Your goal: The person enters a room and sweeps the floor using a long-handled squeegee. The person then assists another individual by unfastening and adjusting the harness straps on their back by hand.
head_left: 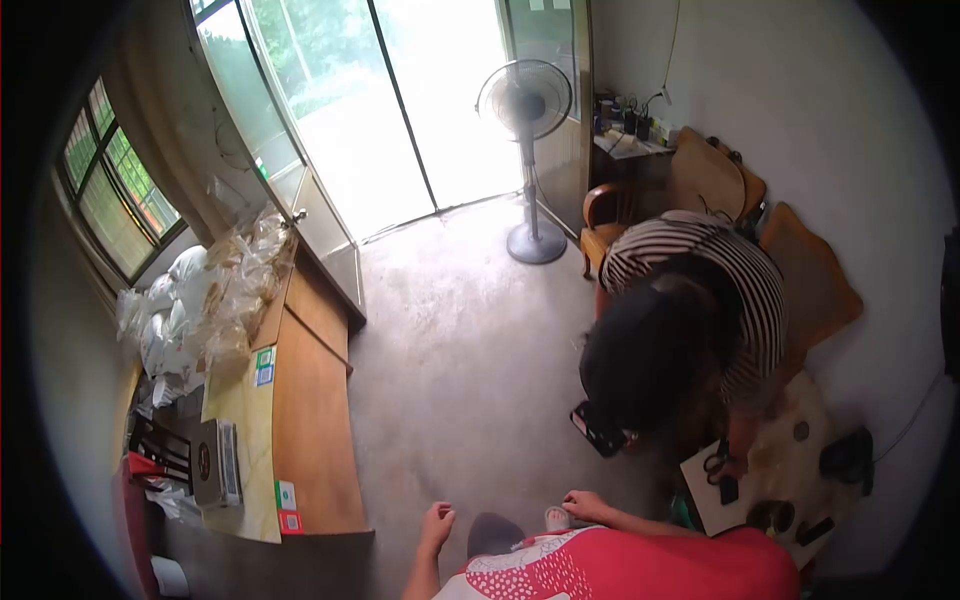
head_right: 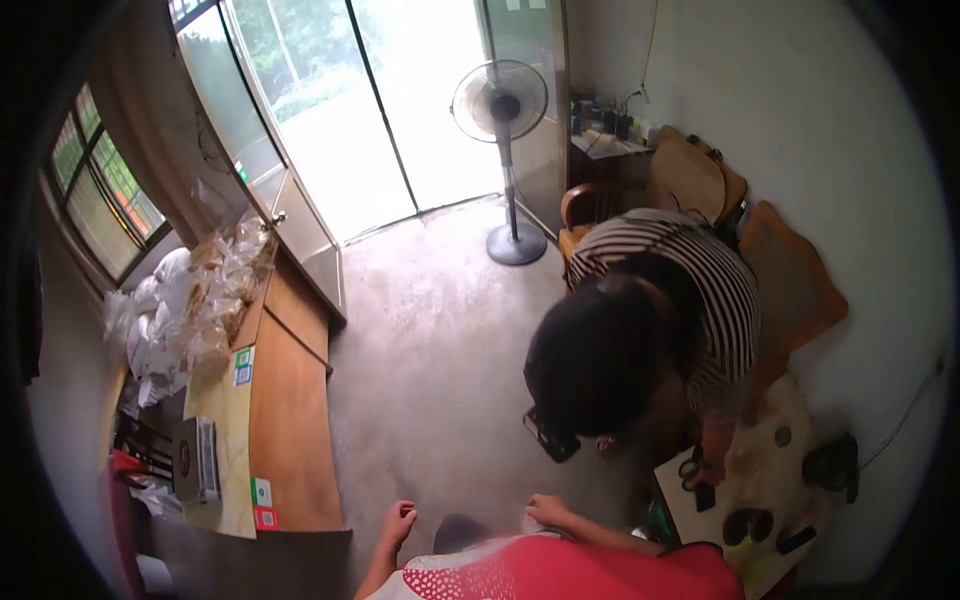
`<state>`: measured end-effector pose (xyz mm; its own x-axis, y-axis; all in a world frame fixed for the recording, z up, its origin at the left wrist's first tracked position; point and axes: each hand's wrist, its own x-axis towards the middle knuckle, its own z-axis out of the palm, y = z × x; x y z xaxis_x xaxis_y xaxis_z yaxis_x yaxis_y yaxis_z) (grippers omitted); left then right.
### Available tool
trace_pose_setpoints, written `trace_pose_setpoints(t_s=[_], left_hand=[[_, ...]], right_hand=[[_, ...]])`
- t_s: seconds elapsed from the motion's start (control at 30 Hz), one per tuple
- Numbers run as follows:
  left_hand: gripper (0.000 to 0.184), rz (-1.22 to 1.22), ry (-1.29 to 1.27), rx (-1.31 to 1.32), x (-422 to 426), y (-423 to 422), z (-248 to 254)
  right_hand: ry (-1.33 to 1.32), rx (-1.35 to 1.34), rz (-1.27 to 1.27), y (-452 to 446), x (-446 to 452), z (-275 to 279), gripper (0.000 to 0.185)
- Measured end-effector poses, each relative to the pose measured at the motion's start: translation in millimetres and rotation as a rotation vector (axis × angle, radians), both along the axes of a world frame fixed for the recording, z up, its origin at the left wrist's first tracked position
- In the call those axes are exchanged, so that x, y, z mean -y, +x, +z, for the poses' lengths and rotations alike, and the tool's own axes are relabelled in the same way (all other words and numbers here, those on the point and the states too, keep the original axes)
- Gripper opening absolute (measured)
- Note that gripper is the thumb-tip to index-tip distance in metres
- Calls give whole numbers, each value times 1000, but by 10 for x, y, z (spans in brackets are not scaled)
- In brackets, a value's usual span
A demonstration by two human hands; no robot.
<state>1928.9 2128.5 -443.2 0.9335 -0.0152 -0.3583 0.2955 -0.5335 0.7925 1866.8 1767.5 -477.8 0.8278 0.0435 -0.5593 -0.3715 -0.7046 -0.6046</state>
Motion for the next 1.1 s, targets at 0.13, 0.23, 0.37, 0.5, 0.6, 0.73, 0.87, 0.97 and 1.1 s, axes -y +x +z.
trace_pose_setpoints(t_s=[0.13,0.23,0.37,0.5,0.6,0.73,0.87,0.97,1.1], left_hand=[[28,133,-190,-248,-68,713,-260],[31,-274,-53,-350,142,1432,-125],[33,-650,108,-219,473,2742,-168],[32,-749,-71,-77,756,4181,-19],[29,-771,-60,-29,1106,5170,150],[25,-720,-140,99,1817,5878,531],[27,-901,-262,-26,2545,6012,301],[31,-1207,-193,-91,2787,6027,249],[35,-1583,24,-108,2746,6549,325]], right_hand=[[179,39,-133,736,-204,105,38],[308,-71,-272,1135,-343,-185,38],[350,-71,-457,1880,-347,9,34],[449,-74,-904,2574,-417,265,26],[524,27,-1036,2970,-487,382,26],[468,86,-1104,3553,-367,261,27],[382,274,-1128,4427,162,334,25],[309,373,-1142,5005,744,234,24],[198,460,-1242,5549,1465,168,23]])
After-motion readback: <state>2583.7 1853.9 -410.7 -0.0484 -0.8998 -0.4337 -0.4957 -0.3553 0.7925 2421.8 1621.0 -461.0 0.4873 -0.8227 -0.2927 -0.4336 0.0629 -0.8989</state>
